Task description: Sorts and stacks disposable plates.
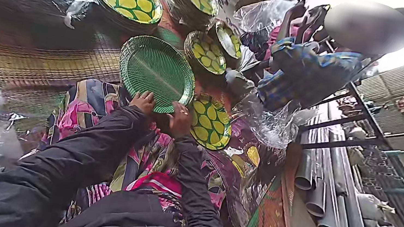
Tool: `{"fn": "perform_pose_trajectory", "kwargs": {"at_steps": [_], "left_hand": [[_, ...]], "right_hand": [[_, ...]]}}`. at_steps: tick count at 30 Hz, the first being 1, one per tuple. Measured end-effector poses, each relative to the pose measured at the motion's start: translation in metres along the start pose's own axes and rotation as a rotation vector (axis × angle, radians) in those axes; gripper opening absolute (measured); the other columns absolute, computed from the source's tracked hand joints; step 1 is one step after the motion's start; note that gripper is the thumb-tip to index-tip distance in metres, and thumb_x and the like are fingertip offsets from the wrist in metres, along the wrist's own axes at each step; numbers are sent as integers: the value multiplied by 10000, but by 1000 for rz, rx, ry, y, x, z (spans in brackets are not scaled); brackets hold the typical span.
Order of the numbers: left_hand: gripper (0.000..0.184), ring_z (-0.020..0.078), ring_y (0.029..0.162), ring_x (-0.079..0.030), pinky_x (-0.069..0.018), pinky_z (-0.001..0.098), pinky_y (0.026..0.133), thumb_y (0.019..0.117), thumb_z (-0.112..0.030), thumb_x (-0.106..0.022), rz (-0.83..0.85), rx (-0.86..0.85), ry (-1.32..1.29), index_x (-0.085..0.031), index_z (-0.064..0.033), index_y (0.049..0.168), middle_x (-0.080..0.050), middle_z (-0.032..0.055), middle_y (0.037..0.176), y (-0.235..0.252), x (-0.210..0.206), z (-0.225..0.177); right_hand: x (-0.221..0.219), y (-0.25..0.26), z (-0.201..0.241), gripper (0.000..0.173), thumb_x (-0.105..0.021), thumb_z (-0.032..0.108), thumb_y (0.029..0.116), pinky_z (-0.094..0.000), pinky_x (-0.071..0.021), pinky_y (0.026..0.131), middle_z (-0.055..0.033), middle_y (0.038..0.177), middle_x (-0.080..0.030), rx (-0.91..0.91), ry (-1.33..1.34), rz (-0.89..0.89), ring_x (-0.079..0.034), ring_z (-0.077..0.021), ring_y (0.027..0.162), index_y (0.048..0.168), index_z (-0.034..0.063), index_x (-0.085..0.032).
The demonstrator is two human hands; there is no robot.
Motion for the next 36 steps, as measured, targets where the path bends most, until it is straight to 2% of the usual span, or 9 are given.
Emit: {"fn": "perform_pose_trajectory", "kwargs": {"at_steps": [4, 10, 15, 20, 24, 27, 30, 32, 36], "left_hand": [[410, 350, 1519, -372, -291, 637, 1200, 989, -4, -590, 93, -91, 28, -665, -102, 1380, -533, 98, 1553, 0, -4, -11], [396, 397, 1513, -365, -282, 670, 1180, 1009, -187, -653, 59, -101, 3, -652, -82, 1391, -505, 149, 1567, -2, -6, -16], [922, 469, 1493, -360, -300, 630, 1188, 907, -205, -803, -51, -23, -89, -261, -131, 1648, -315, 287, 1639, -13, 3, -21], [811, 546, 1489, -327, -219, 776, 1149, 893, -431, -724, -762, -295, -30, -450, -32, 1544, -401, 326, 1578, -22, 15, -29], [466, 342, 1520, -347, -121, 656, 1207, 1087, -476, -423, -1154, -435, 235, -557, -190, 1430, -512, 147, 1547, -36, 17, -50], [470, 384, 1512, -375, -152, 734, 1165, 1048, -371, -539, -892, -390, 224, -555, -193, 1483, -507, 152, 1565, -39, 13, -52], [560, 471, 1513, -336, -96, 750, 1209, 980, -199, -678, -257, -30, 73, -530, -45, 1497, -454, 256, 1575, -18, 3, -17], [629, 415, 1560, -264, -40, 714, 1238, 965, -220, -692, 18, 178, 87, -480, -93, 1543, -350, 194, 1660, -8, -1, -2], [349, 447, 1360, -524, -346, 658, 1152, 1000, -233, -663, -4, 124, 117, -695, 17, 1241, -609, 265, 1383, -10, 13, -15]], "right_hand": [[-4, -47, -95, 737, -645, 279, 1001, -591, -273, 1225, -277, 1619, -351, -595, -147, 346, -336, -425, 1512, 1587, -19, -313], [-3, -79, -101, 390, -495, 43, 1034, -566, -456, 1091, -279, 1394, -597, -662, -223, 554, -561, -428, 1329, 1412, -22, -564], [13, -63, -119, 496, -687, 88, 934, -602, -462, 1067, -278, 1377, -604, -651, -115, 571, -569, -439, 1310, 1411, 31, -564], [101, -43, -113, 320, -580, 185, 1048, -603, -446, 1078, -324, 1348, -597, -618, -99, -146, -563, -493, 1282, 1296, 12, -685], [100, -17, -64, 324, -570, -41, 950, -600, -480, 1045, -249, 1255, -692, -75, -60, -338, -635, -457, 1206, 1225, 6, -733], [51, -2, -28, 380, -573, -57, 939, -591, -467, 1082, -206, 1326, -683, 114, -27, -106, -632, -419, 1257, 1275, 39, -722], [7, -7, -27, 674, -744, 190, 941, -626, -274, 1210, -235, 1593, -428, -170, -6, 169, -361, -427, 1503, 1531, 21, -466], [-17, -27, -51, 848, -767, 193, 909, -642, -252, 1214, -236, 1660, -298, -464, -55, 281, -265, -427, 1543, 1600, 15, -311], [-23, -64, -69, 468, -565, 51, 990, -537, -379, 1175, -259, 1465, -551, -726, -157, 489, -504, -387, 1400, 1447, -41, -524]]}}
Point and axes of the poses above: each hand's wrist, its own y-axis towards the middle knuckle, its own x-axis out of the back of the hand, z = x × y, the point moved 4 cm from there along y, towards the middle knuckle
